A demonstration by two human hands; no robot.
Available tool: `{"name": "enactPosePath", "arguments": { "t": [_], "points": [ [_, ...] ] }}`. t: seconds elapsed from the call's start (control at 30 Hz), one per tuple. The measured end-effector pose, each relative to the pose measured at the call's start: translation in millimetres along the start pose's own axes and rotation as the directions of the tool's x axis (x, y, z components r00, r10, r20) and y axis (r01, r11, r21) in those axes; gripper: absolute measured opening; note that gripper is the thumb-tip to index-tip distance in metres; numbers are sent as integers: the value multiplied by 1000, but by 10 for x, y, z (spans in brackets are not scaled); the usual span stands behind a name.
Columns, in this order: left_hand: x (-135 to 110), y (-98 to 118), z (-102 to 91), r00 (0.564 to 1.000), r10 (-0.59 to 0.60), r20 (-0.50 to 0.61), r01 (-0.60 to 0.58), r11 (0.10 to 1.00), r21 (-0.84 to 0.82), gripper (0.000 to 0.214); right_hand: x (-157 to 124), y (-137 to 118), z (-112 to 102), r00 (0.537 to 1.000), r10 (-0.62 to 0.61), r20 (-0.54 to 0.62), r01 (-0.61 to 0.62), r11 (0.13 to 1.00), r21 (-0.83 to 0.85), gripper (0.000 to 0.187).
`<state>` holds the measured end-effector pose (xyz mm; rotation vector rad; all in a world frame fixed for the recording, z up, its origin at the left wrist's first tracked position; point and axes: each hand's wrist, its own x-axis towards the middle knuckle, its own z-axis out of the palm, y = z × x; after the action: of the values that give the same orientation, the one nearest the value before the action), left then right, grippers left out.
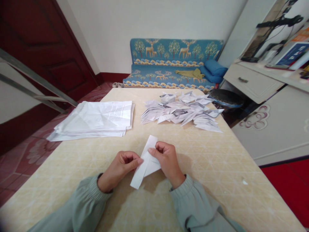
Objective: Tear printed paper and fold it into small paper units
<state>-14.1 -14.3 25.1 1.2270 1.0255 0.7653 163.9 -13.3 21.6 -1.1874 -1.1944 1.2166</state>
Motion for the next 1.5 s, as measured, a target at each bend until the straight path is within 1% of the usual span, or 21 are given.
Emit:
{"name": "enactPosePath", "arguments": {
  "t": [0.1,0.2,0.27,0.37,0.47,0.53,0.6,0.63,0.7,0.77,0.83,0.93,1.0,1.07,1.17,1.23,1.27,1.33,1.4,1.43,1.5],
  "points": [
    [-8,10,-5,999,-19,47,18,1000,9,32,13,27,-25,998,-22,-61,23,1000,10,25],
    [-19,11,-19,993,-39,114,37,999,14,33,39,66,-51,987,-36,-155,41,999,26,25],
    [-26,10,-23,990,-51,132,51,999,-3,32,57,83,-64,974,-51,-219,64,997,51,27],
    [-28,3,-15,993,-30,114,37,997,-61,28,73,94,-70,949,-73,-308,109,989,101,29],
    [-12,-18,-4,997,28,68,-22,996,-86,26,75,103,-61,928,-78,-363,128,985,117,26],
    [10,-40,-9,998,65,1,-65,997,-49,26,74,112,-45,933,-76,-353,123,986,113,23],
    [39,-63,-37,986,111,-127,-112,994,-1,27,73,113,-25,944,-69,-322,115,985,128,18],
    [55,-73,-60,969,138,-206,-137,990,21,26,71,109,-15,950,-66,-304,114,983,144,16],
    [85,-90,-121,915,194,-355,-184,981,62,25,65,88,2,963,-62,-264,110,979,171,16],
    [109,-101,-192,863,241,-445,-212,971,114,24,50,57,11,977,-54,-206,90,981,169,17],
    [127,-110,-258,840,261,-476,-213,965,154,25,29,27,11,990,-52,-132,68,990,120,16],
    [154,-121,-329,829,263,-494,-196,963,184,31,-5,1,7,999,-54,-6,54,998,36,19],
    [179,-126,-357,812,275,-515,-205,960,190,34,-20,-1,7,998,-44,53,43,999,14,21],
    [209,-126,-373,794,295,-531,-229,955,189,35,-24,10,10,997,-43,66,43,999,3,22],
    [258,-114,-379,771,303,-561,-300,949,100,36,-15,41,20,999,-49,8,49,999,2,20],
    [284,-103,-369,778,284,-560,-361,932,-29,26,-7,66,33,997,-45,-57,47,998,31,18],
    [294,-99,-358,799,276,-534,-382,919,-97,23,-4,77,41,995,-45,-85,48,998,41,18],
    [306,-99,-330,855,271,-442,-393,895,-212,33,-6,89,61,992,-51,-115,56,998,36,19],
    [314,-112,-301,897,246,-366,-360,889,-283,36,-19,87,81,994,-49,-96,50,999,3,21],
    [318,-123,-289,909,222,-354,-336,892,-303,32,-29,82,89,997,-44,-70,43,999,-19,22],
    [325,-143,-278,914,176,-364,-298,903,-311,27,-55,67,98,999,-46,7,47,998,-51,24]
  ]
}}
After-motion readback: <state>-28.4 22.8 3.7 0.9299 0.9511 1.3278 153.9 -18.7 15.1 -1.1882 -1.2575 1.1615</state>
